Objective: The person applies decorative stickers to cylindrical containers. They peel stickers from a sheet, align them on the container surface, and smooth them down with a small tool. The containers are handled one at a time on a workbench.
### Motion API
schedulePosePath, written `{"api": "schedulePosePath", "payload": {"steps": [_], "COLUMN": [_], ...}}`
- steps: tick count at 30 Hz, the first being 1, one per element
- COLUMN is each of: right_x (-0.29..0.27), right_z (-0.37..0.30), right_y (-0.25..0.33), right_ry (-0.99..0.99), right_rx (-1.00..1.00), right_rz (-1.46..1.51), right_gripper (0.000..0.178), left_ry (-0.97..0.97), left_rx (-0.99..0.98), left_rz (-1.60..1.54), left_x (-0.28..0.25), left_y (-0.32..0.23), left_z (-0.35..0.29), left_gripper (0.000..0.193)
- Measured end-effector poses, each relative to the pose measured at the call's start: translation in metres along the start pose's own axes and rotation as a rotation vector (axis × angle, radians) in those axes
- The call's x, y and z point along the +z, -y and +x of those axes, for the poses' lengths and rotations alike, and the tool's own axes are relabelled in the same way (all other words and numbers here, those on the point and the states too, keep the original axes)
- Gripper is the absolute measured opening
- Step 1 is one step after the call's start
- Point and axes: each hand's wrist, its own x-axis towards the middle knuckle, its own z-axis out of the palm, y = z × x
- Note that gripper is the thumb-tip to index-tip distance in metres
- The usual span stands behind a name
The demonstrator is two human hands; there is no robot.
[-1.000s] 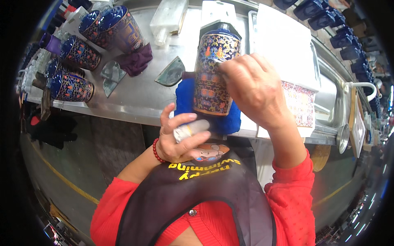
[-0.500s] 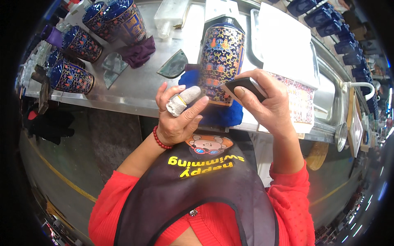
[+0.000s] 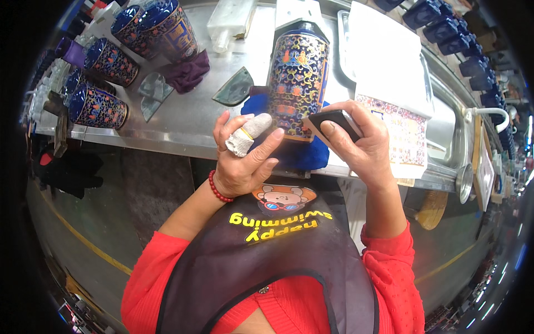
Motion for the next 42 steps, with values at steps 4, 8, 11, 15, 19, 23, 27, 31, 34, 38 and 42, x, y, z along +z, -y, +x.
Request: {"api": "schedulePosePath", "payload": {"steps": [4,8,11,15,19,23,27,31,34,38,42], "right_x": [0.000,0.000,0.000,0.002,0.003,0.003,0.002,0.001,0.000,0.001,0.003], "right_z": [0.000,0.000,-0.001,-0.002,-0.003,-0.003,-0.004,-0.005,-0.007,-0.007,0.005], "right_y": [-0.001,-0.002,-0.002,-0.007,-0.014,-0.015,-0.013,-0.019,-0.025,-0.019,-0.010], "right_ry": [-0.004,-0.001,-0.003,-0.010,-0.021,-0.016,0.003,-0.006,-0.009,-0.011,-0.034], "right_rx": [-0.004,0.003,0.034,0.034,0.023,0.008,0.075,0.069,0.057,0.071,0.002], "right_rz": [-0.009,-0.002,0.017,0.024,0.021,0.028,0.066,0.052,0.042,0.037,-0.037], "right_gripper": [0.016,0.016,0.017,0.017,0.017,0.017,0.017,0.018,0.017,0.017,0.017], "left_ry": [0.021,0.039,0.086,0.152,0.158,0.149,0.130,0.133,0.120,0.055,-0.032], "left_rx": [-0.002,-0.054,0.000,0.026,0.014,-0.101,-0.057,-0.050,-0.009,0.031,-0.015], "left_rz": [-0.010,-0.017,0.039,0.145,0.141,0.135,0.180,0.180,0.173,0.129,0.024], "left_x": [0.001,0.004,0.009,0.013,0.013,0.010,0.012,0.011,0.013,0.017,0.013], "left_y": [0.002,-0.002,-0.010,-0.018,-0.019,-0.018,-0.019,-0.020,-0.023,-0.030,-0.022], "left_z": [-0.004,-0.012,-0.017,-0.019,-0.021,-0.024,-0.024,-0.022,-0.021,-0.022,-0.021], "left_gripper": [0.047,0.065,0.079,0.084,0.085,0.085,0.083,0.080,0.077,0.066,0.062]}}
